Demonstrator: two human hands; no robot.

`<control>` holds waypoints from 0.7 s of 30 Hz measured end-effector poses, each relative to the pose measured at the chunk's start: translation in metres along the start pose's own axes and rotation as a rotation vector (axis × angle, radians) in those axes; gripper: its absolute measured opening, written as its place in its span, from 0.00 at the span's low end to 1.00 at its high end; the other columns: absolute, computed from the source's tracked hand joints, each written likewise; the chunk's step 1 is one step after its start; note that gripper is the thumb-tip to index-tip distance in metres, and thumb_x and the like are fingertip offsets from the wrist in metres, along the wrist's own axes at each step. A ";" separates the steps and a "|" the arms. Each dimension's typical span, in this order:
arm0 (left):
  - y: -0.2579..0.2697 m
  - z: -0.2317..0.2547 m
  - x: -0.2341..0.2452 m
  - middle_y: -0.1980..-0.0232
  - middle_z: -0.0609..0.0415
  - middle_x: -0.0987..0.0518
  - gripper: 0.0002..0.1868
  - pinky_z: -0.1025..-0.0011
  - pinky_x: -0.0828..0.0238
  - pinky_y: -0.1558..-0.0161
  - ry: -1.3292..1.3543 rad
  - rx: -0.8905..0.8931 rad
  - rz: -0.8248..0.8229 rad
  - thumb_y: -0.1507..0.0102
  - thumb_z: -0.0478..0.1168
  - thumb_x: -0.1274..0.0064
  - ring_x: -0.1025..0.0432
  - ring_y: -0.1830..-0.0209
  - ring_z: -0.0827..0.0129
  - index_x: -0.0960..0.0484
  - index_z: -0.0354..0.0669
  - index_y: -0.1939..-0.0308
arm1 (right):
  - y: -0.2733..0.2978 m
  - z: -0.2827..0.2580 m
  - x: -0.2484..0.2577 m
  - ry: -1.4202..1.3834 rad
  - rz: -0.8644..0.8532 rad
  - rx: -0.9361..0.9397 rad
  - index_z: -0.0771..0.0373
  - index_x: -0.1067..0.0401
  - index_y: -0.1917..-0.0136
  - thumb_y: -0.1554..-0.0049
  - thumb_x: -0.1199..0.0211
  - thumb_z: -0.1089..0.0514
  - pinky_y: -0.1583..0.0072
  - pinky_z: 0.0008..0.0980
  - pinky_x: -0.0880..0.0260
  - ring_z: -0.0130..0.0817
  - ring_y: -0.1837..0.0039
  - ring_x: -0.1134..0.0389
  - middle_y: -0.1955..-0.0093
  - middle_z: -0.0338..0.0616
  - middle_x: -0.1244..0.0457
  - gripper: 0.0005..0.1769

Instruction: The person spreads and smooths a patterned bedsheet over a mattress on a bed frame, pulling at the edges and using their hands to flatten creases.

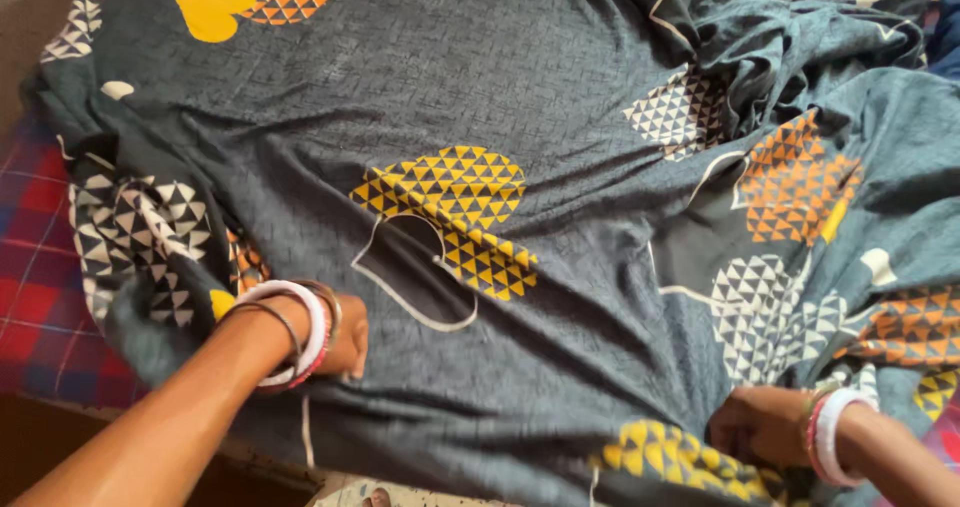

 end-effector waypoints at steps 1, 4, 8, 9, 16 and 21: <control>0.003 0.004 0.000 0.45 0.53 0.18 0.17 0.61 0.27 0.41 -0.013 0.015 -0.038 0.44 0.44 0.38 0.24 0.44 0.57 0.14 0.56 0.51 | -0.005 -0.003 -0.008 0.008 -0.062 0.062 0.59 0.19 0.50 0.53 0.42 0.67 0.51 0.31 0.26 0.26 0.55 0.27 0.57 0.37 0.26 0.19; 0.011 0.016 0.013 0.43 0.52 0.21 0.23 0.59 0.29 0.40 -0.062 0.080 -0.034 0.45 0.46 0.35 0.27 0.41 0.54 0.17 0.57 0.46 | -0.008 -0.015 0.006 0.120 -0.095 -0.047 0.58 0.18 0.50 0.50 0.44 0.65 0.53 0.30 0.26 0.25 0.57 0.25 0.59 0.37 0.26 0.18; 0.012 0.022 0.059 0.39 0.49 0.24 0.32 0.57 0.32 0.39 -0.046 0.136 0.391 0.47 0.48 0.31 0.31 0.38 0.52 0.22 0.59 0.39 | 0.022 -0.058 0.099 -0.046 0.873 0.021 0.55 0.23 0.44 0.52 0.26 0.39 0.46 0.41 0.24 0.38 0.48 0.24 0.49 0.45 0.28 0.28; 0.012 0.023 0.064 0.38 0.49 0.25 0.34 0.56 0.33 0.39 -0.032 0.089 0.501 0.48 0.49 0.30 0.32 0.37 0.51 0.23 0.60 0.37 | 0.023 -0.060 0.105 0.079 0.887 -0.069 0.51 0.28 0.37 0.54 0.26 0.38 0.44 0.44 0.27 0.41 0.43 0.28 0.45 0.45 0.31 0.35; -0.007 0.026 0.046 0.40 0.51 0.31 0.31 0.57 0.38 0.38 -0.111 -0.019 0.769 0.48 0.41 0.32 0.38 0.35 0.53 0.22 0.65 0.40 | 0.017 -0.007 0.108 0.250 0.981 -0.207 0.41 0.38 0.27 0.61 0.21 0.37 0.37 0.49 0.34 0.56 0.34 0.38 0.35 0.55 0.42 0.51; -0.012 0.018 0.036 0.50 0.57 0.26 0.07 0.61 0.34 0.42 0.017 -0.076 0.923 0.45 0.41 0.35 0.33 0.41 0.60 0.14 0.56 0.64 | 0.011 0.039 0.100 0.038 1.049 -0.160 0.46 0.28 0.41 0.54 0.30 0.50 0.49 0.45 0.26 0.46 0.52 0.31 0.54 0.46 0.33 0.26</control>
Point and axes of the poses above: each hand's wrist, its own y-axis away from the middle knuckle, its own x-axis out of the back of the hand, z = x × y, the point moved 7 cm from there along -y, towards the middle knuckle
